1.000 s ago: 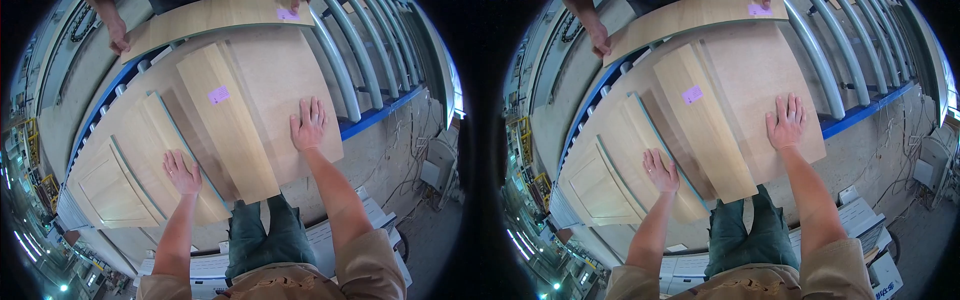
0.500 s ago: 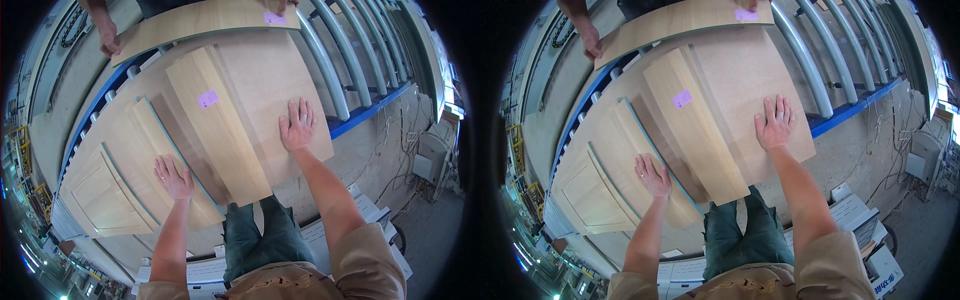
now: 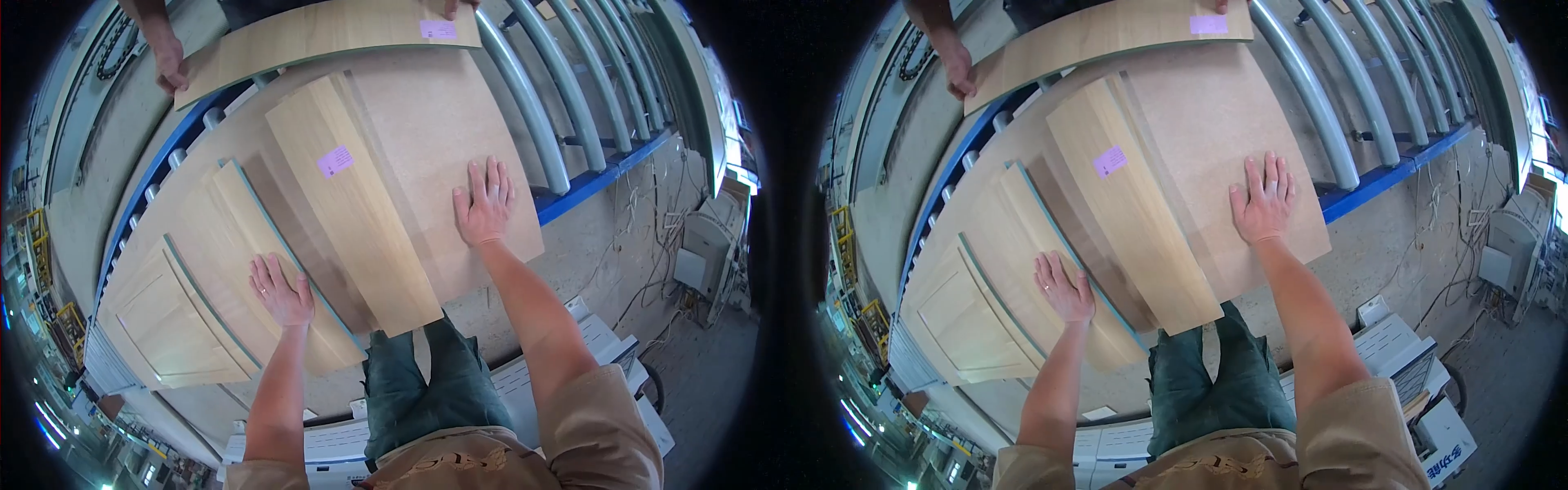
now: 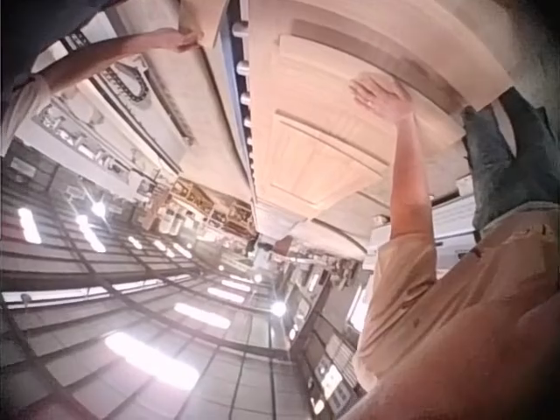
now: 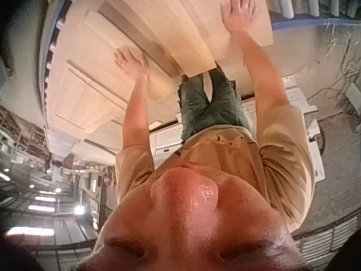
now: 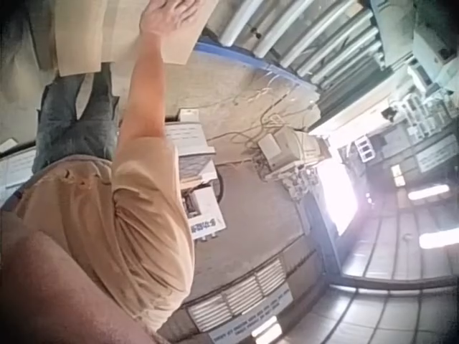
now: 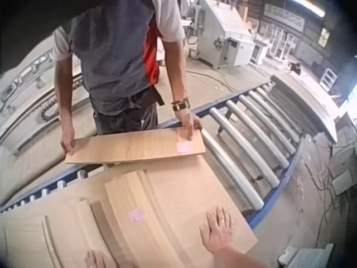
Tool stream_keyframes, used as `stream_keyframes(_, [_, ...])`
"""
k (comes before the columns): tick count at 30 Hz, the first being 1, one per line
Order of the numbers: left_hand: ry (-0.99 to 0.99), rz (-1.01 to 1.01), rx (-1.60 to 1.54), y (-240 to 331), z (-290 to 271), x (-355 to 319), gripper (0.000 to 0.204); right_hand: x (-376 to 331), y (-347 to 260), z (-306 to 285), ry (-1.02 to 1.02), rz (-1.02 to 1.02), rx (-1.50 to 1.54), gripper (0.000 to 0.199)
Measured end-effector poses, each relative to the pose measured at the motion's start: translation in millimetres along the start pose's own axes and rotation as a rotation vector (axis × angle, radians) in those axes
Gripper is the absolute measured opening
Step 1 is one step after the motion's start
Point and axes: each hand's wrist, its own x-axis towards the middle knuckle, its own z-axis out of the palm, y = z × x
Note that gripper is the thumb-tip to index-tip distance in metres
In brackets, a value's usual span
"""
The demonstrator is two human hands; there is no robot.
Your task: Arranging and inspecting wooden furniture panels and frames on an industrial conveyor belt.
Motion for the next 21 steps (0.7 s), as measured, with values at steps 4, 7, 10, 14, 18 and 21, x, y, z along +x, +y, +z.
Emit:
stream_keyframes(4, [-0.006, -0.003, -0.007, 5.1, 1.7, 1.1, 0.073, 1.5, 4.9, 1.0, 0.019, -0.011, -0.012, 0.068])
stream_keyframes(7, [-0.006, -0.012, 0.009, -0.7, -0.7, -0.1, 0.073, 1.6, -3.4, 2.6, 0.017, -0.03, -0.017, 0.067])
stream_keyframes(10, [-0.018, -0.018, 0.014, -1.9, -2.8, 1.6, 0.076, 0.0, -2.6, 6.9, 0.017, -0.027, -0.047, 0.066])
stream_keyframes(14, [-0.051, -0.032, -0.012, 0.0, -2.5, 4.1, 0.079, 0.1, -0.5, 2.2, 0.034, -0.034, -0.091, 0.063])
stream_keyframes(18, [-0.055, -0.071, -0.006, 0.2, -4.9, 1.9, 0.08, -1.1, -0.9, 5.0, 0.067, -0.084, -0.09, 0.063])
stream_keyframes(21, [-0.036, -0.072, -0.024, 0.1, -6.7, 3.3, 0.08, -1.2, -3.7, 6.6, 0.073, -0.085, -0.092, 0.063])
